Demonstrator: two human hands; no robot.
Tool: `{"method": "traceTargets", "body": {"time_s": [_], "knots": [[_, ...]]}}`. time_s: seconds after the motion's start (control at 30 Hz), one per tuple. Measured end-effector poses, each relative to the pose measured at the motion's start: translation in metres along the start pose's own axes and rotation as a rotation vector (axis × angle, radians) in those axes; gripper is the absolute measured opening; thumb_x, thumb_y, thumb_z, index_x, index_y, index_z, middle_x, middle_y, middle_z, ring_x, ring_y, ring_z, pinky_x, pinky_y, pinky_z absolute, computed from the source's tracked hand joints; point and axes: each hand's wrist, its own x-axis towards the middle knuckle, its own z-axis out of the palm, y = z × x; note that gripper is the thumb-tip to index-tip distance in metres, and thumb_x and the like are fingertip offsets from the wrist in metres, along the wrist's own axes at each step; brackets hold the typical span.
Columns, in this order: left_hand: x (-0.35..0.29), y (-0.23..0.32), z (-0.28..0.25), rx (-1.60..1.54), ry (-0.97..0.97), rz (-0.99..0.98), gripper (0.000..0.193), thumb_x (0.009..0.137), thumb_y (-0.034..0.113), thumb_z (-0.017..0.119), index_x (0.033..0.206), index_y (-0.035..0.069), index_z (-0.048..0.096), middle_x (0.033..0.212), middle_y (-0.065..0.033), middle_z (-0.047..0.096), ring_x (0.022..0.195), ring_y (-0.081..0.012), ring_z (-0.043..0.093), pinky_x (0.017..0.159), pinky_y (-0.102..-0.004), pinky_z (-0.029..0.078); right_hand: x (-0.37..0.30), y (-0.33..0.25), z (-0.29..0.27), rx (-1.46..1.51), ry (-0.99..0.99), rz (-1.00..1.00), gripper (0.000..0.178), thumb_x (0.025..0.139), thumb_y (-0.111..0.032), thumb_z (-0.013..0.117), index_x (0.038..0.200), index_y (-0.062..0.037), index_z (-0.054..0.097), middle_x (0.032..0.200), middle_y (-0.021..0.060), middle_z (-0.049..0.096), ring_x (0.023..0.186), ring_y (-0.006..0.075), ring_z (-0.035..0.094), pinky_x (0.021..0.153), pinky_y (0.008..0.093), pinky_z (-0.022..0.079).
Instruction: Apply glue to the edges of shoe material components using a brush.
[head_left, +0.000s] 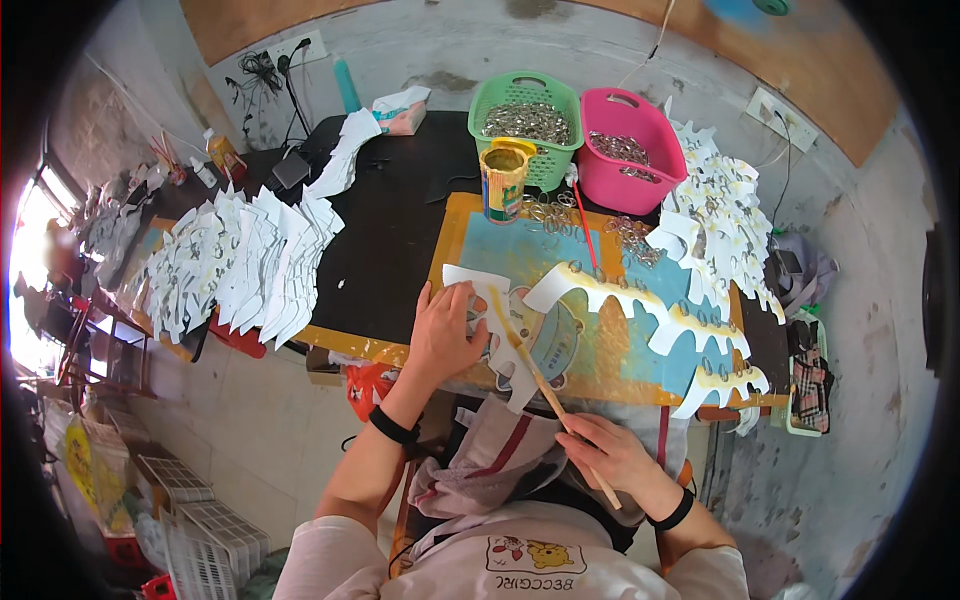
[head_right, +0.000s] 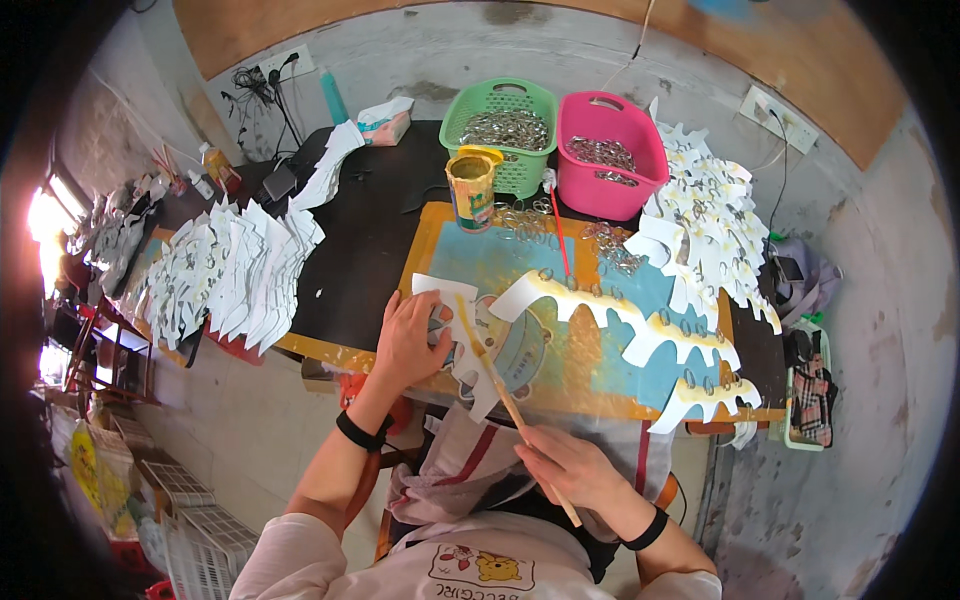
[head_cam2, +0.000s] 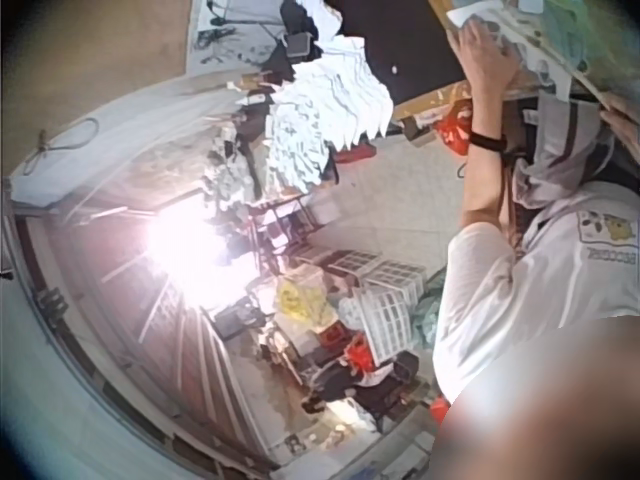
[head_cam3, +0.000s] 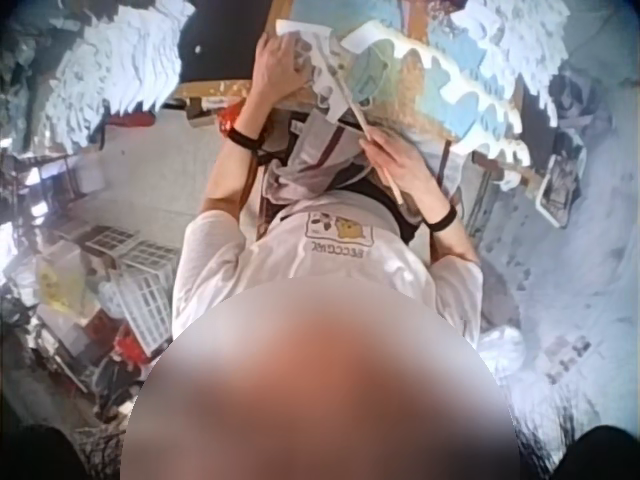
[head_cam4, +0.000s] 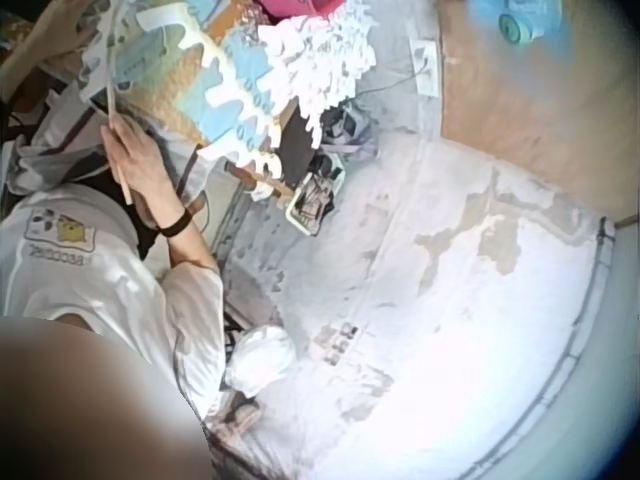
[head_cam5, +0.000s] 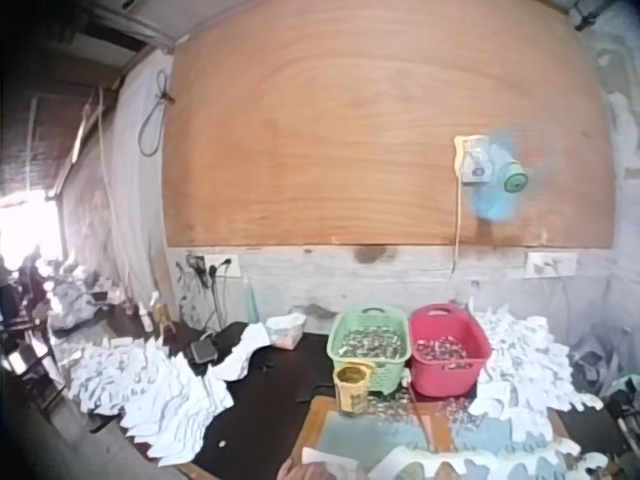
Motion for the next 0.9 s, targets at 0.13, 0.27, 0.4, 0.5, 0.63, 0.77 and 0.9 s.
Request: {"method": "traceTargets", "body": {"time_s": [0.13, 0.27, 0.4, 0.5, 0.63, 0.77, 0.9], "knots": [[0.000, 0.002, 0.000, -0.002, 0.016, 0.011, 0.036, 0.074, 0.012, 0.065, 0.105, 0.004, 0.050, 0.096, -0.0074, 0.064, 0.102, -0.0306, 0.059, 0.102, -0.0586, 0.032, -0.002, -0.003, -0.011, -0.013, -0.043, -0.017, 0.032, 0.069, -0.003, 0.068, 0.101, 0.0016, 0.065, 0.115, 0.0155, 0.057, 0.099, 0.0292, 0.063, 0.076, 0.0319, 0.057], [0.002, 0.004, 0.000, -0.004, 0.017, 0.020, 0.035, 0.074, 0.012, 0.065, 0.104, 0.005, 0.049, 0.094, -0.0053, 0.064, 0.100, -0.0303, 0.059, 0.102, -0.0592, 0.032, -0.005, -0.008, -0.025, -0.052, -0.082, -0.038, 0.031, 0.070, -0.004, 0.067, 0.100, 0.0015, 0.065, 0.115, 0.0141, 0.057, 0.098, 0.0260, 0.063, 0.073, 0.0300, 0.057], [0.002, 0.002, 0.001, 0.006, 0.013, 0.002, 0.035, 0.074, 0.012, 0.065, 0.105, 0.005, 0.049, 0.093, -0.0058, 0.064, 0.100, -0.0301, 0.059, 0.102, -0.0598, 0.031, -0.004, -0.014, -0.043, 0.012, -0.085, -0.008, 0.025, 0.070, -0.003, 0.067, 0.095, 0.0000, 0.067, 0.110, 0.0118, 0.061, 0.089, 0.0238, 0.065, 0.067, 0.0286, 0.056], [0.003, 0.003, 0.001, -0.002, 0.018, 0.002, 0.036, 0.074, 0.013, 0.065, 0.106, 0.005, 0.050, 0.094, -0.0058, 0.064, 0.100, -0.0298, 0.059, 0.103, -0.0599, 0.030, -0.006, -0.020, -0.066, 0.163, -0.036, 0.114, 0.018, 0.070, 0.001, 0.064, 0.088, -0.0012, 0.068, 0.103, 0.0106, 0.064, 0.080, 0.0243, 0.066, 0.064, 0.0294, 0.056], [0.000, -0.001, -0.001, -0.022, 0.007, -0.008, 0.042, 0.074, 0.012, 0.065, 0.113, 0.005, 0.049, 0.098, -0.0092, 0.064, 0.101, -0.0320, 0.058, 0.105, -0.0575, 0.029, -0.019, -0.010, -0.104, 0.321, 0.362, 0.395, 0.029, 0.079, -0.028, 0.064, 0.077, 0.0007, 0.066, 0.075, 0.0121, 0.068, 0.070, 0.0204, 0.067, 0.060, 0.0277, 0.053], [0.002, -0.001, -0.001, -0.029, -0.011, -0.015, 0.043, 0.074, 0.013, 0.065, 0.113, 0.005, 0.048, 0.100, -0.0100, 0.063, 0.102, -0.0315, 0.058, 0.106, -0.0568, 0.028, 0.001, 0.018, -0.116, 0.647, 0.746, 0.438, 0.038, 0.086, -0.033, 0.066, 0.090, 0.0045, 0.057, 0.086, 0.0187, 0.063, 0.067, 0.0215, 0.064, 0.062, 0.0318, 0.054], [0.001, -0.001, -0.001, -0.009, -0.009, -0.025, 0.043, 0.074, 0.015, 0.065, 0.113, 0.005, 0.049, 0.104, -0.0120, 0.061, 0.105, -0.0308, 0.057, 0.107, -0.0555, 0.027, 0.057, 0.041, -0.081, 0.836, 0.617, 0.573, 0.023, 0.090, -0.018, 0.064, 0.092, 0.0036, 0.056, 0.085, 0.0149, 0.064, 0.071, 0.0196, 0.066, 0.066, 0.0304, 0.056]]}}
